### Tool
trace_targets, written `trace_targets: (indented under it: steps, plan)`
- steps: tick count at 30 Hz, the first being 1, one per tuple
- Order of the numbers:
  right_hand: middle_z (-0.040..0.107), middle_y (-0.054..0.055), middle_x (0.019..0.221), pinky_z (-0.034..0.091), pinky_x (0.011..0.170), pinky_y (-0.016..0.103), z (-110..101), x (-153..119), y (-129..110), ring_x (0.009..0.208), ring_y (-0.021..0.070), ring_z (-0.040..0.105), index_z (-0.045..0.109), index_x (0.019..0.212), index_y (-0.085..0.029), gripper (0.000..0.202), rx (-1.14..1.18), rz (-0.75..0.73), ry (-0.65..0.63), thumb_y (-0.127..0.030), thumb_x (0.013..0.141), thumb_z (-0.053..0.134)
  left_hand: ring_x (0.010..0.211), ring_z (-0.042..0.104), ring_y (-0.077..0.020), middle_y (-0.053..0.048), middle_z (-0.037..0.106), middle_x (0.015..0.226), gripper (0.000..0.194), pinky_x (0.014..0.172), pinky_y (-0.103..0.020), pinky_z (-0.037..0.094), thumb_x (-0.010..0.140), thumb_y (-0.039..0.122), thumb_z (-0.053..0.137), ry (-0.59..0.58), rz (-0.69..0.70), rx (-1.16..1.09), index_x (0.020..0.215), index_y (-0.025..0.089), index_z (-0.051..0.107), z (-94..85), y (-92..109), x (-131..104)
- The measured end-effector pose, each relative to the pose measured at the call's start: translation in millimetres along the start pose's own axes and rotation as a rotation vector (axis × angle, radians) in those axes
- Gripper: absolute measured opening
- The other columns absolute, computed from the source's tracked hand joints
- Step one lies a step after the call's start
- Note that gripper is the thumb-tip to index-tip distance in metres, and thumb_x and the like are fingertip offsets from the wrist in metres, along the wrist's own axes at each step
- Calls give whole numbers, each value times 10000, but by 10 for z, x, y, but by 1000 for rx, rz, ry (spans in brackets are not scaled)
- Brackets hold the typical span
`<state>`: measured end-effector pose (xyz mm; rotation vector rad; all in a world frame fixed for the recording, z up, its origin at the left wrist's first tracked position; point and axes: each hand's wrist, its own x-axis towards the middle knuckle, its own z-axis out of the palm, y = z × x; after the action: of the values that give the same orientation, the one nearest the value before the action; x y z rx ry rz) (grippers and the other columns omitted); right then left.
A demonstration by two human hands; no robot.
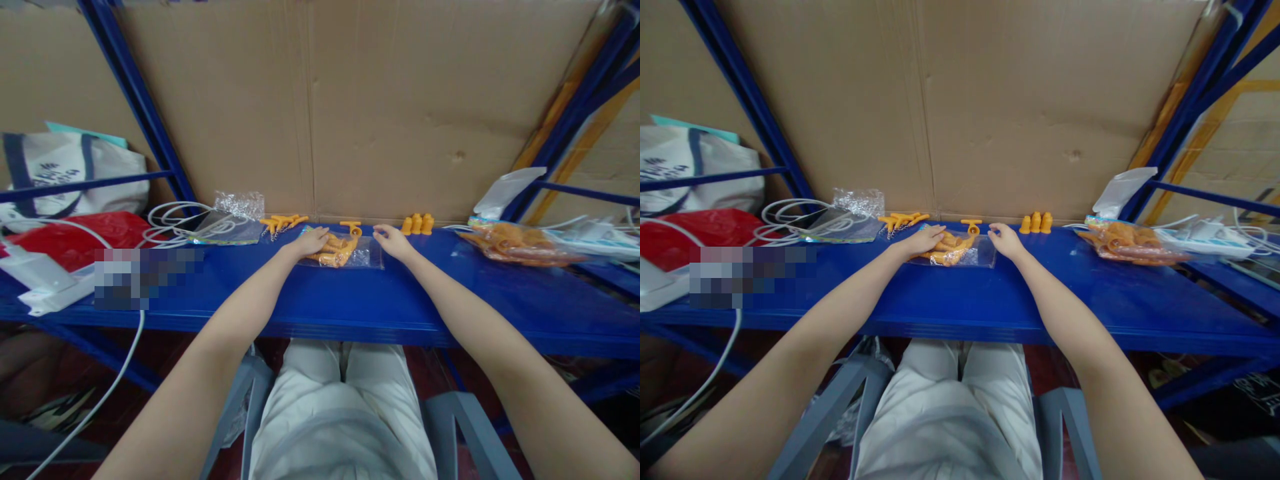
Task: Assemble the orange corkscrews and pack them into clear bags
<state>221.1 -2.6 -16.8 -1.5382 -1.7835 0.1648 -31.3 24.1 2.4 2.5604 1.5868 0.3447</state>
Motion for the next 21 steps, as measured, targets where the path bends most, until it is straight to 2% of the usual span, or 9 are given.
trace_targets:
  steps: [4, 10, 15, 17, 21]
  plan:
    - [656, 145, 1305, 450, 1049, 330, 60, 18, 3, 1136, 192, 648, 659, 1247, -104, 370, 46, 19, -41, -157, 929, 476, 1458, 346, -160, -106, 386, 1560, 566, 1192, -286, 233, 957, 280, 294, 3, 12, -45, 1484, 125, 434, -18, 7, -17]
    - [678, 107, 1281, 460, 1047, 404, 84, 154, -25, 1155, 228, 638, 712, 1194, -173, 342, -74, -37, -36, -187, 906, 529, 1454, 353, -165, -107, 402, 1549, 564, 1195, -285, 234, 952, 275, 303, 8, 9, -37, 1471, 110, 454, -10, 3, -10]
    - [651, 89, 1330, 415, 1104, 376, 153, 367, -125, 1261, 208, 586, 711, 1217, -172, 422, -101, -119, -185, -103, 906, 435, 1453, 355, -162, -109, 411, 1549, 550, 1190, -269, 234, 961, 276, 317, 13, 12, -35, 1468, 117, 462, 5, -11, 5]
    - [665, 80, 1306, 447, 1075, 373, 173, 445, -166, 1230, 217, 611, 715, 1217, -177, 466, -92, -139, -239, -61, 876, 419, 1456, 352, -160, -96, 401, 1557, 554, 1194, -282, 227, 964, 274, 295, 6, 27, -30, 1477, 131, 450, 12, -19, 12]
    - [699, 60, 1244, 508, 989, 329, 167, 575, -215, 1133, 236, 667, 736, 1194, -190, 559, -130, -159, -341, 14, 739, 484, 1462, 342, -168, -96, 386, 1563, 566, 1206, -303, 205, 965, 273, 272, -8, 38, -17, 1484, 117, 433, 9, -23, 11]
